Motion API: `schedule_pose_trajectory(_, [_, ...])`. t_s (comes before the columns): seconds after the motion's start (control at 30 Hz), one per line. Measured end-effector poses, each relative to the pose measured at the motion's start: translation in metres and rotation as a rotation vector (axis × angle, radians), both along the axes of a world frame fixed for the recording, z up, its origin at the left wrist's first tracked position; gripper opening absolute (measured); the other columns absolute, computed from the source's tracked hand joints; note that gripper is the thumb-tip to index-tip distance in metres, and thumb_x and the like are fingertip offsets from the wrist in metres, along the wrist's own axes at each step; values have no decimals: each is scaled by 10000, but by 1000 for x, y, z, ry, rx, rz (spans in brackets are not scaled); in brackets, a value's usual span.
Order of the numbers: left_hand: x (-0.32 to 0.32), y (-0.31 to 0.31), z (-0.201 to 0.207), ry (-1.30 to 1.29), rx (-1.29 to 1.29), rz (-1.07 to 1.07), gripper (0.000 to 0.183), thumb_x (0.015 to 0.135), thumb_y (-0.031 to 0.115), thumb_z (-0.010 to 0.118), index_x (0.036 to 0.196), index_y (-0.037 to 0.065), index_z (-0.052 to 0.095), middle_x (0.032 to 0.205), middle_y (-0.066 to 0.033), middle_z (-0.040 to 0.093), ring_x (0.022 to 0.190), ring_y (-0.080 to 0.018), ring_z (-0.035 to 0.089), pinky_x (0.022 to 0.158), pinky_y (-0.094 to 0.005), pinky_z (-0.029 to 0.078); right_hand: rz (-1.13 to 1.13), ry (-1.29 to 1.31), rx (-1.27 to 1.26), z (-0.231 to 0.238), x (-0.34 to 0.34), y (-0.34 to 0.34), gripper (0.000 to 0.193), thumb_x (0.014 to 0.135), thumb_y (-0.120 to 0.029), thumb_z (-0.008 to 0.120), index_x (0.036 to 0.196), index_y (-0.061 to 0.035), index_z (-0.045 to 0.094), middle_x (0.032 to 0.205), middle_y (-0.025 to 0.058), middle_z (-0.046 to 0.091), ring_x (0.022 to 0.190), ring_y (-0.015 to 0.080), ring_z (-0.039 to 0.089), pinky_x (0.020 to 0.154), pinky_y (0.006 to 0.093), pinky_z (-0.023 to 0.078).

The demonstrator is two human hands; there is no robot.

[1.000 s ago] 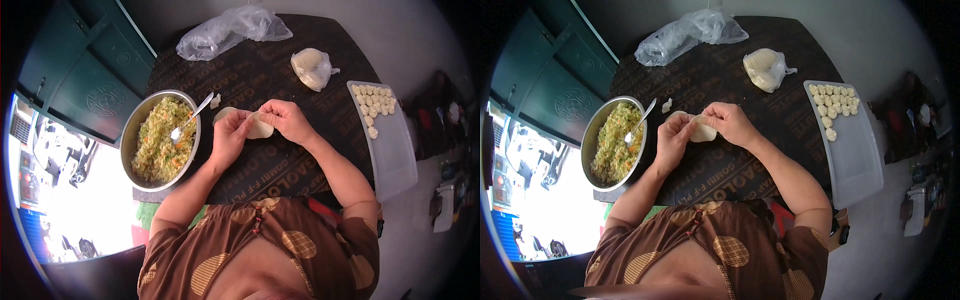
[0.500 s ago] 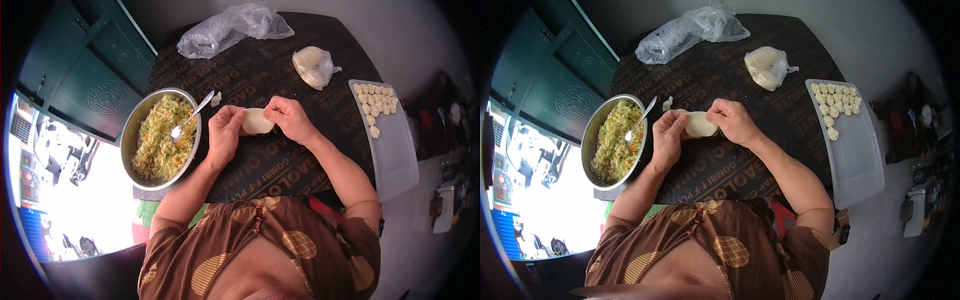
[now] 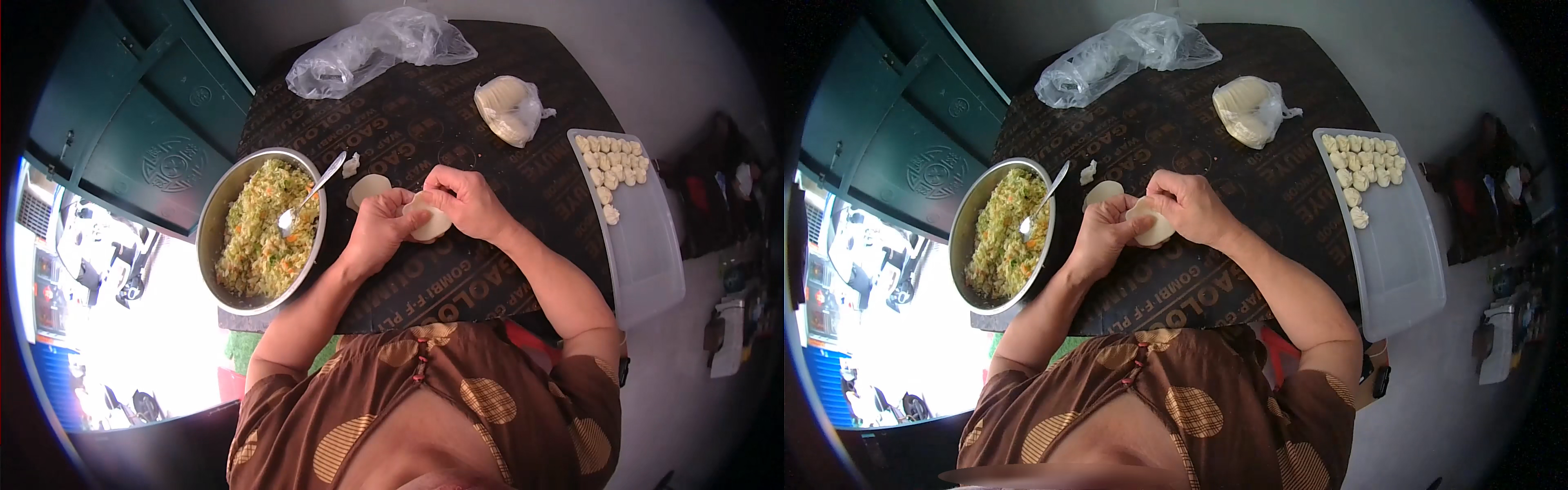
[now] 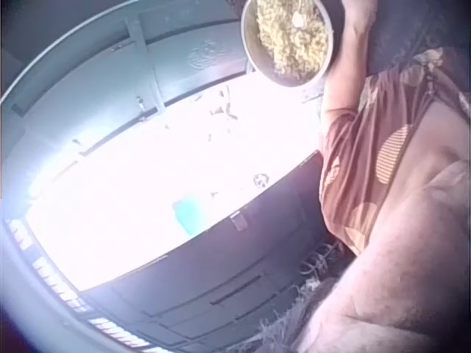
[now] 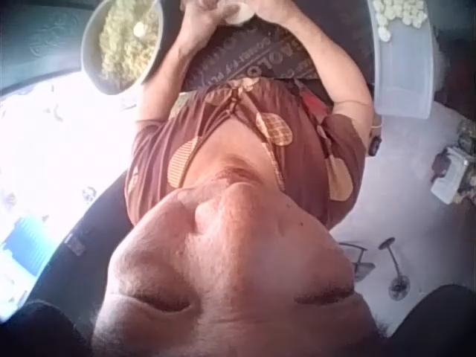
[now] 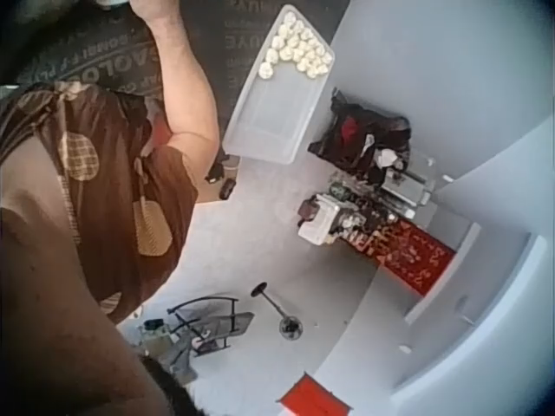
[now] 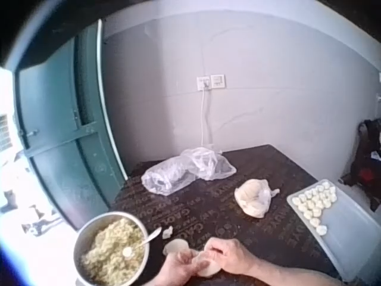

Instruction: Making dumplings by filling dough wrappers with a vegetable mixture and folding them.

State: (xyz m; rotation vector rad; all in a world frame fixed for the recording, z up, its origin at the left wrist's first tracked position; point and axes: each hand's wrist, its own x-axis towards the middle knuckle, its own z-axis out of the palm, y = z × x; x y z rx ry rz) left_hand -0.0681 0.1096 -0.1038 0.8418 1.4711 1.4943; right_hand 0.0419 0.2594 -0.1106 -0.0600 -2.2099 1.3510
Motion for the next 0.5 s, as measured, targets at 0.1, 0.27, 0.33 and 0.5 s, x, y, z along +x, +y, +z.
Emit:
schedule_pose_trajectory(0.1, [4, 0, -1, -119, 80, 0, 150, 882, 37, 631, 1005, -40, 591, 923, -124, 678, 798, -191, 680, 720, -304, 578, -32, 29, -27, 1, -1, -2, 110, 890, -94, 614, 854, 5, 583, 735, 36, 605, 685, 79, 533, 616, 276, 465])
schedule_pose_trajectory(0.27, [5, 2, 1, -162, 186, 167, 141, 905, 38, 610, 1006, -59, 593, 912, -108, 671, 782, -176, 670, 697, -302, 590, 26, -54, -187, 2, 0, 3, 123, 912, -99, 592, 866, 15, 580, 738, 26, 591, 694, 73, 520, 620, 262, 453])
schedule_pose_trajectory(0.33, [3, 2, -2, -166, 234, 208, 138, 907, 41, 609, 1004, -56, 601, 913, -108, 672, 776, -173, 670, 689, -295, 589, 51, -92, -226, 0, -1, 5, 131, 918, -105, 591, 873, 17, 580, 740, 20, 586, 699, 70, 516, 623, 256, 448])
schedule_pose_trajectory(0.5, [2, 0, -3, 147, 149, 160, 153, 927, 88, 603, 998, -46, 626, 892, -79, 675, 766, -127, 651, 658, -268, 564, 35, -27, -214, -4, -2, 7, 154, 940, -155, 594, 907, -5, 599, 767, -42, 556, 712, 17, 463, 610, 202, 406])
